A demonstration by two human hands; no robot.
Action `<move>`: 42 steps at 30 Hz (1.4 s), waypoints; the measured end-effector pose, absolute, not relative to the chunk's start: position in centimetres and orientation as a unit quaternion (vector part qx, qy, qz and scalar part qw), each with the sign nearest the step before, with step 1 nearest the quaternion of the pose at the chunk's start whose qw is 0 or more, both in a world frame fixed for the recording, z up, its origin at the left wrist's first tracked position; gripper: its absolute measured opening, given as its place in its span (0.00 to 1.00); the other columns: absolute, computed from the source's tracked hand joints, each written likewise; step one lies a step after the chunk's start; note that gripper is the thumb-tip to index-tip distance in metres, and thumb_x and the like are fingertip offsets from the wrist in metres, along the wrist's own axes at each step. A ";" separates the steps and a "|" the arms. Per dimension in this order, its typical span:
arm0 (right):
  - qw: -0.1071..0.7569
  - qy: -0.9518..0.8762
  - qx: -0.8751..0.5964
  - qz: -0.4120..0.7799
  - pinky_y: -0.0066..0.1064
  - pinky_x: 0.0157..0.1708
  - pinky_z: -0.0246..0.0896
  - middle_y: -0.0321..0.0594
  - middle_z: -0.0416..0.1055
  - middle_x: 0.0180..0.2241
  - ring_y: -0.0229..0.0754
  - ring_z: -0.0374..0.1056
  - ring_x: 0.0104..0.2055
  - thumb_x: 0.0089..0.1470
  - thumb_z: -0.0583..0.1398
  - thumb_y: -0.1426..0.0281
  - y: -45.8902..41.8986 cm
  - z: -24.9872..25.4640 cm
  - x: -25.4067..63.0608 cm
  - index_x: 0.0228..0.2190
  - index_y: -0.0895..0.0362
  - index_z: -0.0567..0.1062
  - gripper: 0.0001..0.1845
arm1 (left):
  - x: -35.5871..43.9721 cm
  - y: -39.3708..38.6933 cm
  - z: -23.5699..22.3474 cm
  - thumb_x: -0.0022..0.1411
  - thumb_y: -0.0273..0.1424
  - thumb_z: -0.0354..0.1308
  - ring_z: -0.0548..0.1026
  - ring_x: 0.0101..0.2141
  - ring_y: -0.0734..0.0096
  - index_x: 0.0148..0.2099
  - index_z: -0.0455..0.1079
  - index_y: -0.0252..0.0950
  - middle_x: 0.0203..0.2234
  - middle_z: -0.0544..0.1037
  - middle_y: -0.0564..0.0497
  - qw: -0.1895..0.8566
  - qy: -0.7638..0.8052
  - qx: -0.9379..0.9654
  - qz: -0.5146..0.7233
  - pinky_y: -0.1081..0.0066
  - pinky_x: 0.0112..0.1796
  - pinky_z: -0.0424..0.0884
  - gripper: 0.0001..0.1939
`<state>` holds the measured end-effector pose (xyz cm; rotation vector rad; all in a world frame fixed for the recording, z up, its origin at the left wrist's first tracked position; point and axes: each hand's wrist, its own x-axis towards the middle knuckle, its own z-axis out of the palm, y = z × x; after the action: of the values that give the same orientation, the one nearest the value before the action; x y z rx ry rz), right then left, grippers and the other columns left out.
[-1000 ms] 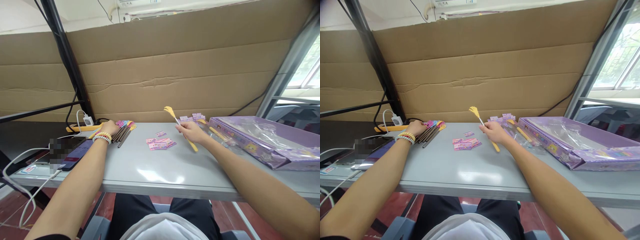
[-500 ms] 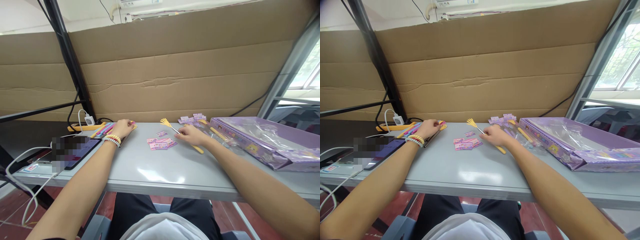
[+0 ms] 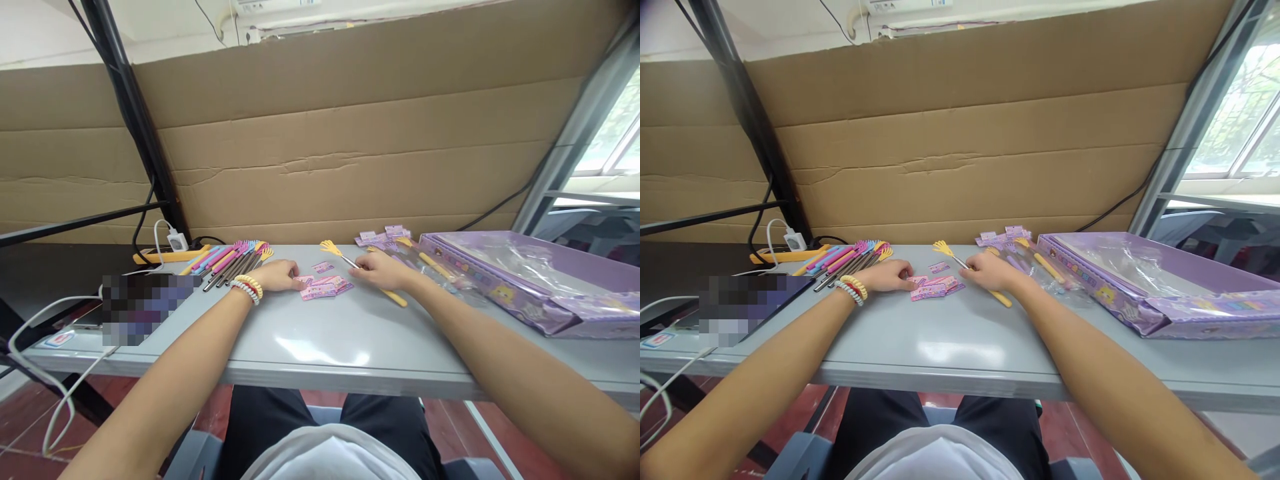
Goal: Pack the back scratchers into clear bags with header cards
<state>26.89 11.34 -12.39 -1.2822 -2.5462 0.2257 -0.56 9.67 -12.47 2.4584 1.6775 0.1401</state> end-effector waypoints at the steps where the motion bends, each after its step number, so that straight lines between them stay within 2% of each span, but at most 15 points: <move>1: 0.137 -0.880 -0.447 0.083 0.28 0.23 0.42 0.33 0.57 0.18 0.34 0.51 0.22 0.53 0.50 0.55 11.3 -12.4 26.9 0.19 0.57 0.59 0.20 | -0.5 9.7 -12.5 0.49 0.51 0.54 0.72 0.36 0.64 0.41 0.68 0.36 0.38 0.75 0.47 0.089 0.562 0.821 0.046 0.71 0.31 0.62 0.25; 15: 0.101 -0.873 -0.468 0.093 0.28 0.23 0.43 0.32 0.58 0.19 0.34 0.52 0.23 0.51 0.51 0.56 11.5 -12.5 27.1 0.20 0.57 0.61 0.19 | -0.3 10.3 -12.9 0.50 0.48 0.55 0.72 0.34 0.65 0.37 0.68 0.37 0.34 0.76 0.49 0.102 0.576 0.809 0.052 0.73 0.29 0.62 0.20; 26: 0.093 -0.877 -0.470 0.042 0.28 0.23 0.42 0.36 0.64 0.19 0.35 0.55 0.23 0.51 0.53 0.54 11.6 -13.7 26.3 0.19 0.57 0.65 0.20 | -0.3 10.7 -13.4 0.51 0.52 0.51 0.72 0.34 0.65 0.37 0.68 0.39 0.35 0.76 0.49 0.084 0.568 0.817 0.052 0.72 0.30 0.63 0.22; 31: 0.162 -0.868 -0.470 -0.017 0.28 0.23 0.41 0.35 0.64 0.19 0.34 0.54 0.22 0.49 0.55 0.61 10.5 -13.4 25.2 0.20 0.57 0.65 0.14 | 0.2 10.2 -13.2 0.54 0.54 0.48 0.73 0.34 0.65 0.38 0.68 0.38 0.34 0.77 0.49 0.095 0.545 0.825 0.115 0.71 0.32 0.63 0.25; 34: 0.236 -0.869 -0.434 -0.017 0.27 0.23 0.41 0.32 0.57 0.16 0.32 0.50 0.20 0.48 0.54 0.63 9.7 -12.6 24.9 0.17 0.57 0.62 0.14 | 0.9 9.5 -12.7 0.57 0.55 0.42 0.73 0.32 0.66 0.37 0.68 0.38 0.30 0.77 0.50 0.108 0.524 0.829 0.161 0.71 0.31 0.63 0.27; 38: 0.348 -0.846 -0.399 0.063 0.26 0.22 0.42 0.30 0.51 0.14 0.30 0.46 0.20 0.48 0.55 0.60 9.2 -11.8 24.8 0.14 0.58 0.57 0.20 | 1.9 8.5 -12.1 0.58 0.55 0.41 0.71 0.29 0.67 0.35 0.68 0.37 0.24 0.75 0.51 0.120 0.493 0.843 0.180 0.71 0.30 0.62 0.28; 42: 0.416 -0.787 -0.395 0.226 0.26 0.19 0.47 0.32 0.58 0.14 0.31 0.53 0.18 0.49 0.57 0.53 9.3 -12.0 24.2 0.16 0.57 0.62 0.23 | 3.4 7.6 -12.1 0.59 0.53 0.42 0.69 0.28 0.70 0.34 0.67 0.36 0.26 0.74 0.52 0.147 0.442 0.863 0.196 0.72 0.29 0.61 0.26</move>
<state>24.22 9.31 -12.04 -0.9920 -1.9757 0.5682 3.38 7.64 -12.14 2.4829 1.2710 0.5632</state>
